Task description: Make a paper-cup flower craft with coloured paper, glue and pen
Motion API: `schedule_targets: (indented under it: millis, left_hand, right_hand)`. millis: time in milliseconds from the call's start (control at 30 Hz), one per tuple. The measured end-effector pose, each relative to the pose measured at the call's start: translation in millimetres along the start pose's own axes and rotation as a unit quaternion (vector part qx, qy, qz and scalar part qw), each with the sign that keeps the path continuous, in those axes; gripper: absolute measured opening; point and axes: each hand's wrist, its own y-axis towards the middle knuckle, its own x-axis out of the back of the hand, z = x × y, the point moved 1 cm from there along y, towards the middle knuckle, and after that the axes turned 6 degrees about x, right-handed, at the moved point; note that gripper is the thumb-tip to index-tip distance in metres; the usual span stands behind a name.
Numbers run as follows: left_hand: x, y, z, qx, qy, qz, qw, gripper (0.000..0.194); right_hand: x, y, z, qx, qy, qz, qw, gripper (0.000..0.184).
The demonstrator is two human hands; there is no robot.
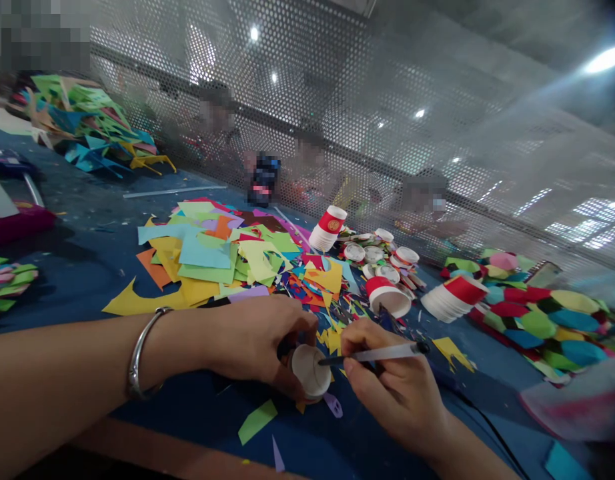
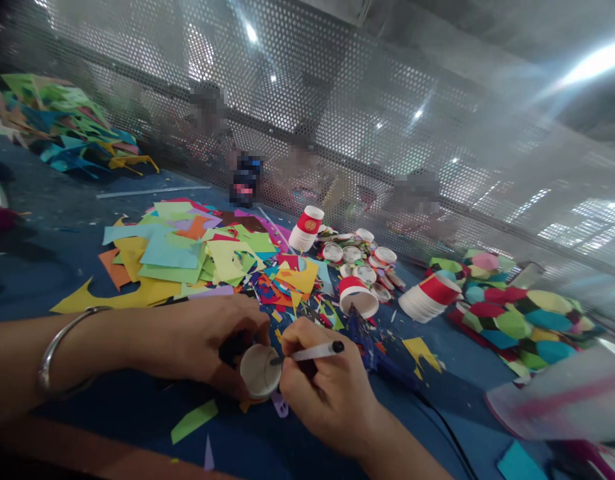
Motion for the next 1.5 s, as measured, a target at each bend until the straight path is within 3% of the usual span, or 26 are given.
schedule_targets:
  millis: [300,967,1500]
  left_hand:
    - [-1.9,0.2,-0.3,0.039,-0.017,0.009,0.999,0.046]
    - [-1.6,4.7,3.4,0.016,-0.033,0.022,0.999,0.047]
    - [-0.2,3.4,5.1,0.004,-0.023,0.013,1.0,0.049]
  right_hand:
    - [-6.3,2.6,-4.6,-0.058,0.064,0.008,0.996,0.009]
    - [-7.4,2.3,-5.8,0.0,0.023,-0.024,0.999,0.008]
    - [-8.2,4.3,-0.4,0.023,0.016,-0.012,1.0,0.011]
